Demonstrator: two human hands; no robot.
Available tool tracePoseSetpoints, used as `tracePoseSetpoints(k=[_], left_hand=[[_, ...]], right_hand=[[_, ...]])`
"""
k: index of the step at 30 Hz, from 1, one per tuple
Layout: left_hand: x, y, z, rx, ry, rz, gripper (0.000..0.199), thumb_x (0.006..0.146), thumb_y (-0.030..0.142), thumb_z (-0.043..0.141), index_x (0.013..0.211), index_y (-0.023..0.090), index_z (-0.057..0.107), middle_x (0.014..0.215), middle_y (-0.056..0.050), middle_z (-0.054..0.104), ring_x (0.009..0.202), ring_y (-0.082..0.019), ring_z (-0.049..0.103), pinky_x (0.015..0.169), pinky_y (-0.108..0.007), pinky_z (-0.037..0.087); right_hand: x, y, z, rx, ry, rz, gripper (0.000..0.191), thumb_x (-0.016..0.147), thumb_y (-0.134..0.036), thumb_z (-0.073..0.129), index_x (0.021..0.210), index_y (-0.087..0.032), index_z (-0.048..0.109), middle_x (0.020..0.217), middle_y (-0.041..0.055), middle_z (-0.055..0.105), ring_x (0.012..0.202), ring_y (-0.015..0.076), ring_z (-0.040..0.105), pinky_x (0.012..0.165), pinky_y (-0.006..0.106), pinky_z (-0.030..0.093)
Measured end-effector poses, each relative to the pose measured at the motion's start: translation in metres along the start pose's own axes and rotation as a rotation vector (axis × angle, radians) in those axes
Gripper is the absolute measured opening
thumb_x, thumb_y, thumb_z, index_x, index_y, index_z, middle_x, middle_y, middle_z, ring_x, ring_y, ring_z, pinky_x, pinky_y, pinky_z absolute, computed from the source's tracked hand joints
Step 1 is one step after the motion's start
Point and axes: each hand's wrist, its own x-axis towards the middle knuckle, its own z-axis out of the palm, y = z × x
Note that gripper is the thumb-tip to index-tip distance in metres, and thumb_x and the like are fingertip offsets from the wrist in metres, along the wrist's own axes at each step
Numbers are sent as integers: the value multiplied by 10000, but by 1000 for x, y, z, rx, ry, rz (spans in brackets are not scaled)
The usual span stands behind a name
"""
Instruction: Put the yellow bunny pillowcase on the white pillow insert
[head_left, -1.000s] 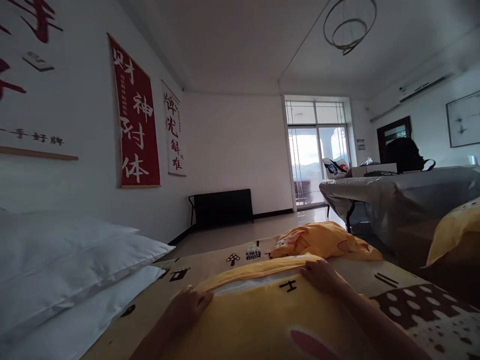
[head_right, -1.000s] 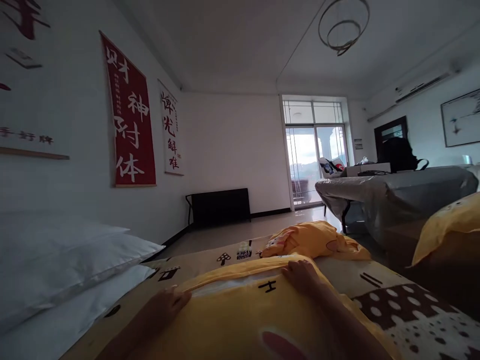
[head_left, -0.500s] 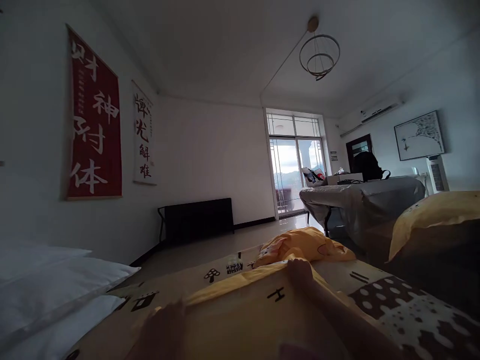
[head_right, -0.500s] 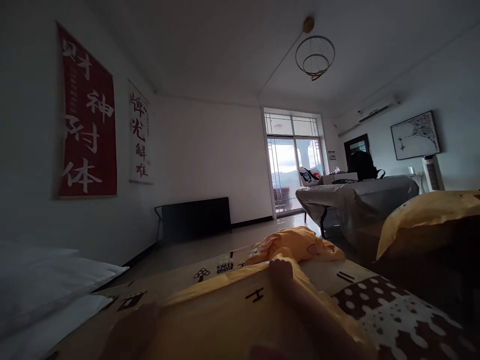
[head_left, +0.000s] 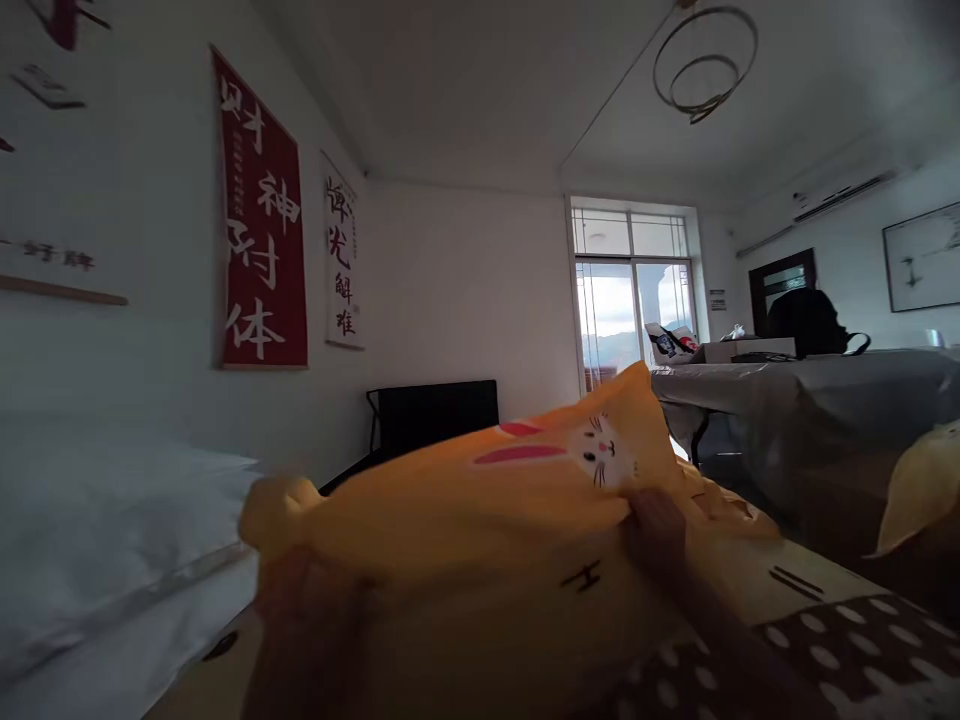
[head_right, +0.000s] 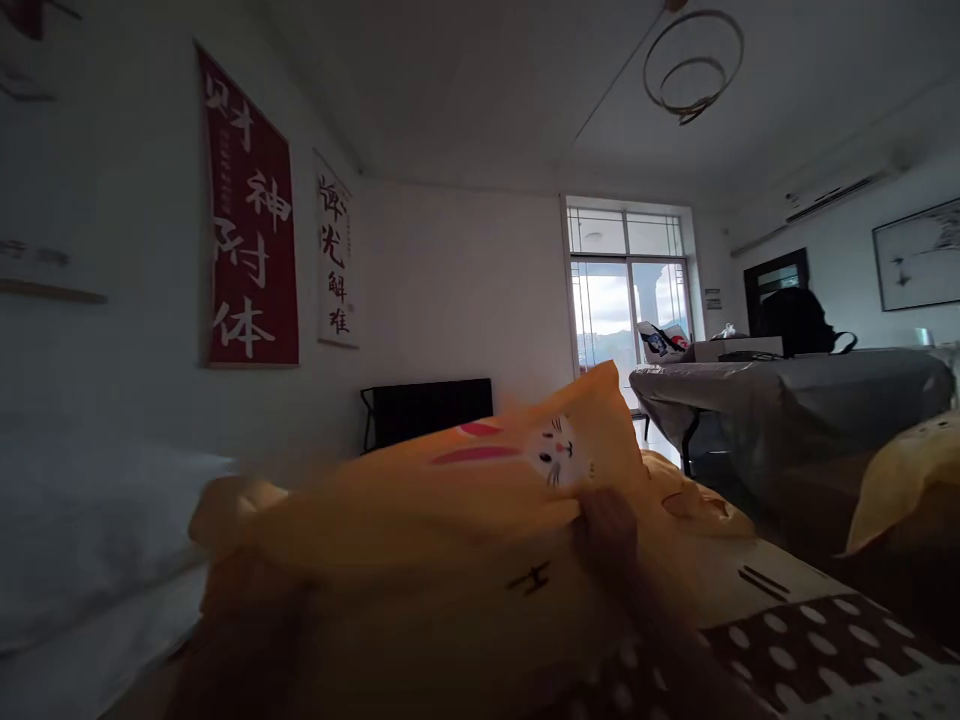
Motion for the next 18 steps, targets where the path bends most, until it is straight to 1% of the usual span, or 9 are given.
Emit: tracePoseSetpoints(k=[2, 4, 5, 7, 9, 11, 13, 16, 18], left_hand=[[-30, 4, 29, 43, -92, 39, 318, 753, 139, 394, 956, 208, 628, 840, -81, 655, 743, -204, 593, 768, -359, 422], [-50, 8, 53, 97, -192, 56, 381, 733, 74, 379, 977, 194, 646, 761, -69, 669, 678, -194, 598, 750, -353, 426], [-55, 9, 62, 135, -243, 72, 416, 738, 52, 363, 1013, 184, 646, 752, -72, 675, 678, -198, 606, 756, -358, 426], [-56, 10, 73, 222, -337, 116, 468, 757, 20, 325, 1072, 162, 640, 780, -94, 686, 721, -219, 624, 775, -382, 426], [-54, 8, 77, 260, -353, 152, 486, 765, 1, 291, 1058, 139, 653, 821, -127, 690, 756, -246, 634, 770, -410, 429], [-54, 7, 76, 237, -295, 165, 481, 770, -3, 278, 1016, 137, 667, 872, -139, 691, 775, -252, 636, 747, -405, 434], [-58, 8, 68, 188, -227, 180, 470, 770, -1, 295, 1003, 170, 665, 922, -109, 694, 790, -225, 633, 739, -368, 436], [-64, 19, 42, 113, -155, 276, 445, 776, 22, 328, 1009, 217, 653, 907, -52, 690, 808, -182, 616, 787, -343, 425], [-65, 29, 22, 89, -29, 370, 396, 808, 60, 334, 985, 223, 648, 895, -56, 673, 824, -199, 592, 826, -387, 399]], right_hand=[[-41, -3, 15, -40, -235, -10, 278, 897, -195, 353, 778, -178, 603, 630, 51, 625, 619, 183, 550, 642, 299, 347], [-71, -8, 27, -92, -438, 68, 281, 903, -181, 347, 791, -183, 605, 658, 53, 655, 621, 186, 573, 632, 304, 340], [-79, -10, 31, -114, -507, 128, 282, 905, -175, 343, 803, -184, 606, 679, 57, 667, 631, 190, 586, 628, 306, 339], [-86, -12, 34, -135, -573, 227, 278, 907, -184, 347, 808, -185, 607, 691, 62, 675, 652, 201, 602, 614, 307, 339], [-88, -9, 31, -124, -572, 233, 254, 899, -200, 367, 812, -189, 606, 686, 60, 672, 670, 208, 608, 618, 306, 351], [-95, -2, 24, -94, -540, 169, 220, 880, -204, 389, 841, -194, 605, 699, 54, 674, 684, 208, 608, 634, 304, 367], [-103, 6, 12, -75, -507, 103, 194, 843, -191, 418, 901, -198, 603, 701, 44, 672, 689, 209, 599, 639, 304, 372], [-101, 13, -15, -68, -522, 13, 170, 757, -147, 468, 853, -208, 594, 681, 29, 652, 680, 212, 568, 659, 318, 360], [-89, 16, -36, -38, -540, -68, 181, 715, -100, 476, 804, -211, 587, 708, 22, 653, 700, 204, 557, 722, 336, 347]])
